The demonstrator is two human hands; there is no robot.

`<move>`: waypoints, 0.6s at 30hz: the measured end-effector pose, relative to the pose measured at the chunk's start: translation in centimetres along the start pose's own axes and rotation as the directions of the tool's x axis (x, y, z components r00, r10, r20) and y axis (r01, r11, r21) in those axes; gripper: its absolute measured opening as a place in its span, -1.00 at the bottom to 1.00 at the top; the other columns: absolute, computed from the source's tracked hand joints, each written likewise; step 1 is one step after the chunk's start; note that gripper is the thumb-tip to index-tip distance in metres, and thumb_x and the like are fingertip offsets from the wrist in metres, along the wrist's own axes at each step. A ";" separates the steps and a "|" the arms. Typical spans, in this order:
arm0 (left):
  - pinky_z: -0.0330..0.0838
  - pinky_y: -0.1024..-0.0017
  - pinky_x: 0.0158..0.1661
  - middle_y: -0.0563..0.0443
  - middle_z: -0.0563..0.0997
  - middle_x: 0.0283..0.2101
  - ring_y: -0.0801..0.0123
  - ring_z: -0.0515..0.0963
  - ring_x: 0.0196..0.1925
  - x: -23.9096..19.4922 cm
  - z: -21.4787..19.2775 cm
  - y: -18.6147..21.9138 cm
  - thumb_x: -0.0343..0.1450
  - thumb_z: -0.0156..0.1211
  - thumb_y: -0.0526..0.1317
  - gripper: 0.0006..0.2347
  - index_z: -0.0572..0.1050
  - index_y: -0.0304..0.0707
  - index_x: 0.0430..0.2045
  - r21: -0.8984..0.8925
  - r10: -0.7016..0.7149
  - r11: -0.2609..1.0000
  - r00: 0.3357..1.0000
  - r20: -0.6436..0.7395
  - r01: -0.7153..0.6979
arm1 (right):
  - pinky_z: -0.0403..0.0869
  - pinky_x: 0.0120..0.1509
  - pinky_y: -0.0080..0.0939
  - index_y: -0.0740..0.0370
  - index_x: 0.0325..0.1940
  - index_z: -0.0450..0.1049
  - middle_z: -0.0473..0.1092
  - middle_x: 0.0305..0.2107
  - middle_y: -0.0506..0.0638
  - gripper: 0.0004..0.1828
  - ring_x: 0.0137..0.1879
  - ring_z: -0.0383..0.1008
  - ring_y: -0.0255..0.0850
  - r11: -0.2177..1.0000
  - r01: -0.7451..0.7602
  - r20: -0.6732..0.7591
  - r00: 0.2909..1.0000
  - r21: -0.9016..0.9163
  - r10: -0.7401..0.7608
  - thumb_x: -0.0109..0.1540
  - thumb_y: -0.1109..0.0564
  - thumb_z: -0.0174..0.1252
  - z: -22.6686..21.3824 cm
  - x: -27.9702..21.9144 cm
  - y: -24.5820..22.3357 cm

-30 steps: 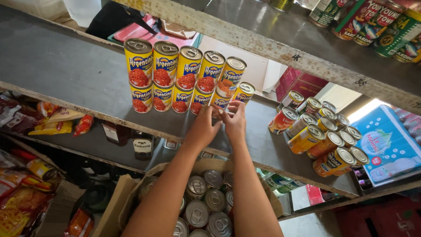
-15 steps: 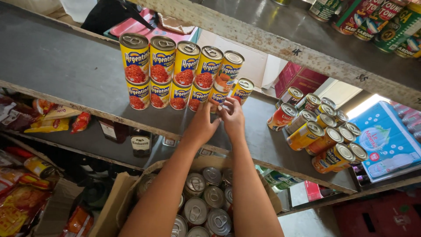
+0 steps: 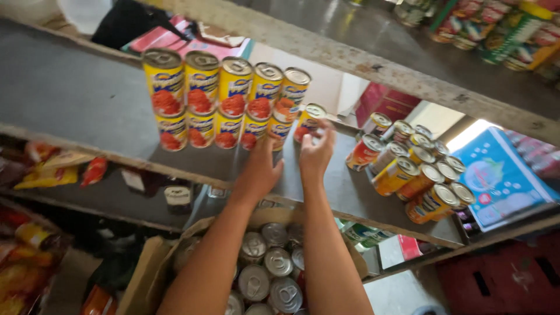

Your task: The person takes cans of corned beef from a cardboard box and places them onto a metal shelf. They arrange the cans in neat rows, stacking them vertically to create columns. The person handles the cans by hand, organizing them alongside other existing stock on the shelf.

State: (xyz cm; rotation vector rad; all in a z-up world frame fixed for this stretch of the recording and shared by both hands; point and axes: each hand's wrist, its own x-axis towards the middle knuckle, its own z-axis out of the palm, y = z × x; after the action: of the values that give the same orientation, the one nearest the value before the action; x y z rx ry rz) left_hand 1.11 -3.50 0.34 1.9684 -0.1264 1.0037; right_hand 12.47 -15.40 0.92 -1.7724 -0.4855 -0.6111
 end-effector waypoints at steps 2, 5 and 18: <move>0.32 0.10 0.21 -0.42 0.45 0.13 -0.20 0.43 0.24 0.4 -0.1 0.3 0.30 0.29 -0.38 -0.53 0.30 -0.45 0.10 -0.021 -0.015 1.000 1.000 0.007 0.015 | 0.51 0.11 -0.11 0.16 0.35 0.33 0.39 0.04 0.11 -0.32 0.03 0.47 -0.07 0.992 0.065 -0.110 0.991 -0.112 -0.077 0.13 0.37 0.21 -0.6 1.9 -0.6; 0.34 0.12 0.22 -0.37 0.49 0.09 -0.16 0.48 0.21 0.2 0.0 0.0 0.30 0.27 -0.40 -0.60 0.34 -0.42 0.02 -0.021 -0.021 1.000 1.000 0.016 0.021 | 0.40 0.19 0.04 0.12 0.30 0.27 0.32 0.04 0.14 -0.26 0.09 0.36 0.04 0.954 0.130 -0.142 0.975 -0.270 -0.173 0.05 0.35 0.31 -1.3 3.3 0.8; 0.35 0.10 0.19 -0.39 0.51 0.13 -0.16 0.49 0.22 0.0 -0.2 0.2 0.34 0.25 -0.37 -0.53 0.30 -0.44 0.16 -0.059 -0.007 0.998 0.998 0.062 0.011 | 0.56 -0.09 -0.12 0.20 0.16 0.24 0.55 -0.26 0.10 -0.27 -0.16 0.62 -0.11 0.997 0.044 0.208 0.978 -0.069 -0.029 0.04 0.11 0.51 -2.7 5.5 3.1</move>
State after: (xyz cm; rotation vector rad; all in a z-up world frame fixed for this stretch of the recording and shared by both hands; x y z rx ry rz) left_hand 0.95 -3.48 0.51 1.9454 -0.1795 0.9232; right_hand 18.19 -18.74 2.69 -1.9104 -0.6468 -0.4773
